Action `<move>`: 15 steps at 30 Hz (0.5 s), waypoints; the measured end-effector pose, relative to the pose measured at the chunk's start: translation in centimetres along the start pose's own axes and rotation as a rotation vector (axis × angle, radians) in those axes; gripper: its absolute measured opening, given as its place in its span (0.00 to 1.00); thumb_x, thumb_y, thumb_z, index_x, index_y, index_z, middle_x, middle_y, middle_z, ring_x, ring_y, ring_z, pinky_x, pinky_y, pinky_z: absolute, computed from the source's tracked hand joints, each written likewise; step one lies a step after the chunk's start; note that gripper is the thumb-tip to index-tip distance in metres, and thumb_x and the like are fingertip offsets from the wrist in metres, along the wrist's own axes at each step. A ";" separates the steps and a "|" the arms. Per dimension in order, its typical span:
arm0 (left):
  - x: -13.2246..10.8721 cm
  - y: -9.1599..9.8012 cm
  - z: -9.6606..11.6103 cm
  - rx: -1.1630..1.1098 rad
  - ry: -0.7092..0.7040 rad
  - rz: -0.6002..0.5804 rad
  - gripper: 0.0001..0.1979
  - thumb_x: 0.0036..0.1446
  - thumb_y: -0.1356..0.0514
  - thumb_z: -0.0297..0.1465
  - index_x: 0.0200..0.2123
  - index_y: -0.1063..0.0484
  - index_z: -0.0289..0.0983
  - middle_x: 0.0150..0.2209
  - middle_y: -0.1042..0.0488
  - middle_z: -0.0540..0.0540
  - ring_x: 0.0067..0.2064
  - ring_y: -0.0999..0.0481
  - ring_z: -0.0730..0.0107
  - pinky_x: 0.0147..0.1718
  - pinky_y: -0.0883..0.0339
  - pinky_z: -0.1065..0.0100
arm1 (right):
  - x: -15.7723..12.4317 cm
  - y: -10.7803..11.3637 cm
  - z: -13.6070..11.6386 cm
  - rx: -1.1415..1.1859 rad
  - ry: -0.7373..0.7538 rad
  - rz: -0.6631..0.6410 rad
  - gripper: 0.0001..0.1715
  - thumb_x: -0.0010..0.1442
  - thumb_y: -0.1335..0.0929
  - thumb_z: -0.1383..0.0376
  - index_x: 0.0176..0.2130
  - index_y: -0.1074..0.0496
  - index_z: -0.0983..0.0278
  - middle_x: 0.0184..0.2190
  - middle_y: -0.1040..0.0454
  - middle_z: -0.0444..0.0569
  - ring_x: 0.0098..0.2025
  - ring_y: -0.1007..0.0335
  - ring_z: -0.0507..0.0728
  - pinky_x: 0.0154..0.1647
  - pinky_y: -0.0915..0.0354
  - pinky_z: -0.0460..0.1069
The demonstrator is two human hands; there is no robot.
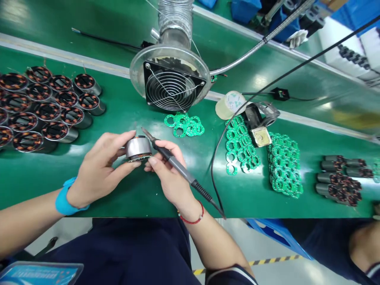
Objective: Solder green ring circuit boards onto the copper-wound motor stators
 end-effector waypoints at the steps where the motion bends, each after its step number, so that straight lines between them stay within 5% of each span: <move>1: 0.2 -0.1 -0.1 -0.119 0.108 -0.057 0.24 0.60 0.38 0.33 0.59 0.31 0.38 0.46 0.24 0.43 0.45 0.23 0.64 0.46 0.23 0.62 | -0.1 0.2 -0.1 -0.093 0.049 0.017 0.15 0.60 0.28 0.63 0.47 0.31 0.55 0.27 0.29 0.36 0.27 0.27 0.49 0.32 0.27 0.47; 7: 1.0 -0.7 -1.3 -0.606 0.603 -0.402 0.23 0.54 0.34 0.38 0.51 0.28 0.35 0.44 0.22 0.44 0.43 0.21 0.66 0.45 0.25 0.63 | -0.8 1.5 -0.4 -0.424 0.320 0.040 0.26 0.60 0.27 0.69 0.55 0.32 0.52 0.41 0.22 0.42 0.41 0.22 0.53 0.44 0.25 0.50; 11: 1.0 -0.4 -0.9 -0.684 0.641 -0.598 0.18 0.57 0.37 0.38 0.49 0.23 0.38 0.45 0.19 0.45 0.45 0.22 0.64 0.44 0.26 0.64 | -0.9 1.5 -1.2 -0.465 0.423 -0.111 0.26 0.64 0.31 0.72 0.57 0.33 0.50 0.48 0.20 0.45 0.50 0.21 0.55 0.52 0.26 0.53; 15: 0.9 -0.4 -0.7 -0.703 0.609 -0.689 0.19 0.57 0.38 0.38 0.50 0.22 0.37 0.44 0.19 0.45 0.44 0.22 0.63 0.45 0.26 0.63 | -0.5 1.3 -1.8 -0.579 0.496 -0.160 0.23 0.64 0.30 0.72 0.54 0.32 0.51 0.40 0.19 0.41 0.42 0.20 0.54 0.48 0.25 0.52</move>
Point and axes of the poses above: each hand's wrist, its own x-axis towards the middle knuckle, its own y-axis out of the back of the hand, z = x × y, the point moved 2 cm from there along x, towards the middle knuckle
